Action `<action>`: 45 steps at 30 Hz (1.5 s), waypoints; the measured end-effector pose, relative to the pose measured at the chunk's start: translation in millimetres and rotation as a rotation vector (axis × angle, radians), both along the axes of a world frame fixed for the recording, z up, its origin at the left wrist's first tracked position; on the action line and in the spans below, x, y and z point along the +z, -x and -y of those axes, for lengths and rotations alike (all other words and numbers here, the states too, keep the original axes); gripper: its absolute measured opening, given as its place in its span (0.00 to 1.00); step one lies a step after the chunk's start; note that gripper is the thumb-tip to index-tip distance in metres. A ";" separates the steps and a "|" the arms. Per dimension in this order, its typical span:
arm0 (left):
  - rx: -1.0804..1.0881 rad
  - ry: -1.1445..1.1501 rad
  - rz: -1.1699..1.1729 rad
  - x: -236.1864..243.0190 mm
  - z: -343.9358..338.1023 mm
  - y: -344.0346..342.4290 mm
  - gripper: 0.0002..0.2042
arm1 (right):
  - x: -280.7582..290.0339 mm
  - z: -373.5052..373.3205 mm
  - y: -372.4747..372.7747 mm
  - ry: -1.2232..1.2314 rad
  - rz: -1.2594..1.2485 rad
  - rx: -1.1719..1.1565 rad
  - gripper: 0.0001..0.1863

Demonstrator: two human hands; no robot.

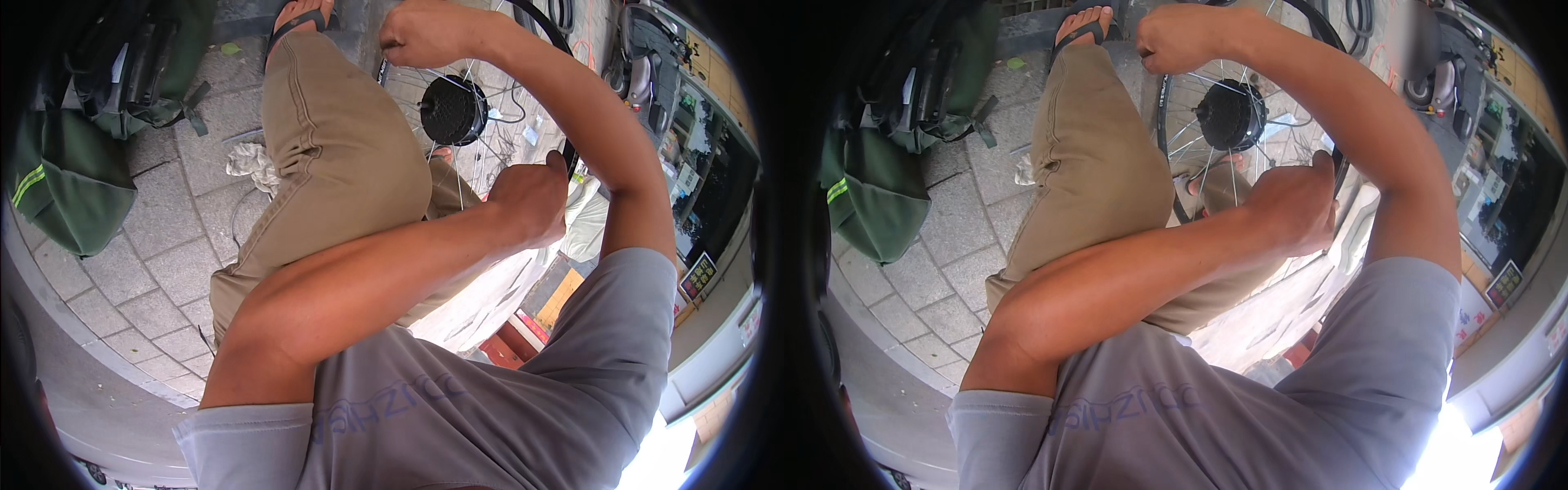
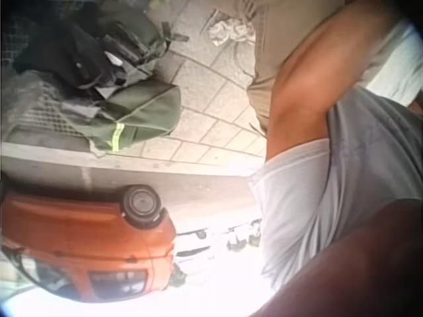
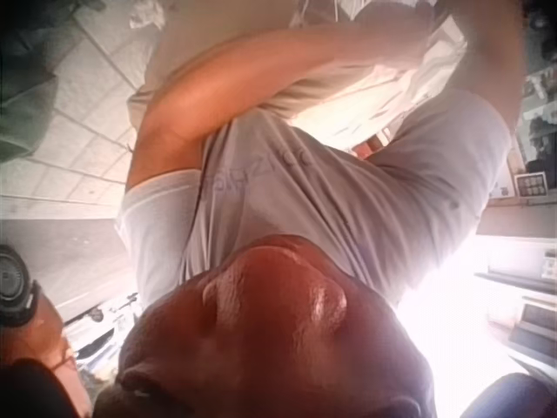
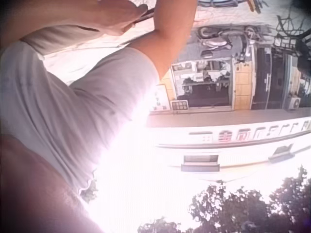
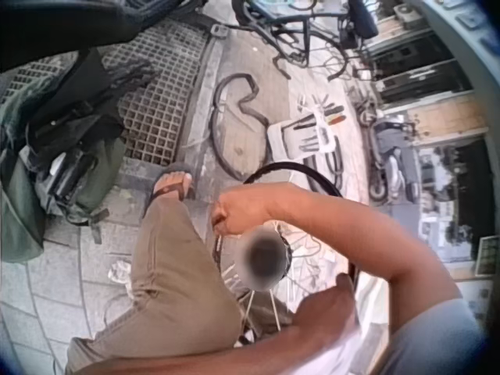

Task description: The person is repairing a bicycle wheel by inserting and adjusting spokes. They use a hammer to tap the spokes into place and a spoke wrench to tighten them. The person works methodically, ensuring each spoke is properly aligned and secured.

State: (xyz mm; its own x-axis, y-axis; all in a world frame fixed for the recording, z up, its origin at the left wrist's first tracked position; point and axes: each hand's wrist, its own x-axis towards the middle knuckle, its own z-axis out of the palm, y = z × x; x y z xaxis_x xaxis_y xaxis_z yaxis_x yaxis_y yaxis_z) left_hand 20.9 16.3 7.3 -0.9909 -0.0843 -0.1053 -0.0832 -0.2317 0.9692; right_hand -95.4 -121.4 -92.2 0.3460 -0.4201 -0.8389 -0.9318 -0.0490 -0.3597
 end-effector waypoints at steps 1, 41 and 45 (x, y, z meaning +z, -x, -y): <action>0.041 -0.009 -0.012 -1.9 -3.3 0.2 0.20 | -9.4 -18.8 -6.1 0.207 -0.128 0.126 0.12; -0.003 -0.014 -0.041 -8.4 -9.8 -1.3 0.19 | -44.0 -24.8 15.9 0.383 -0.156 0.158 0.14; 0.065 -0.026 -0.067 -6.5 -9.0 -0.4 0.20 | -3.5 -17.7 14.7 0.096 0.008 0.119 0.13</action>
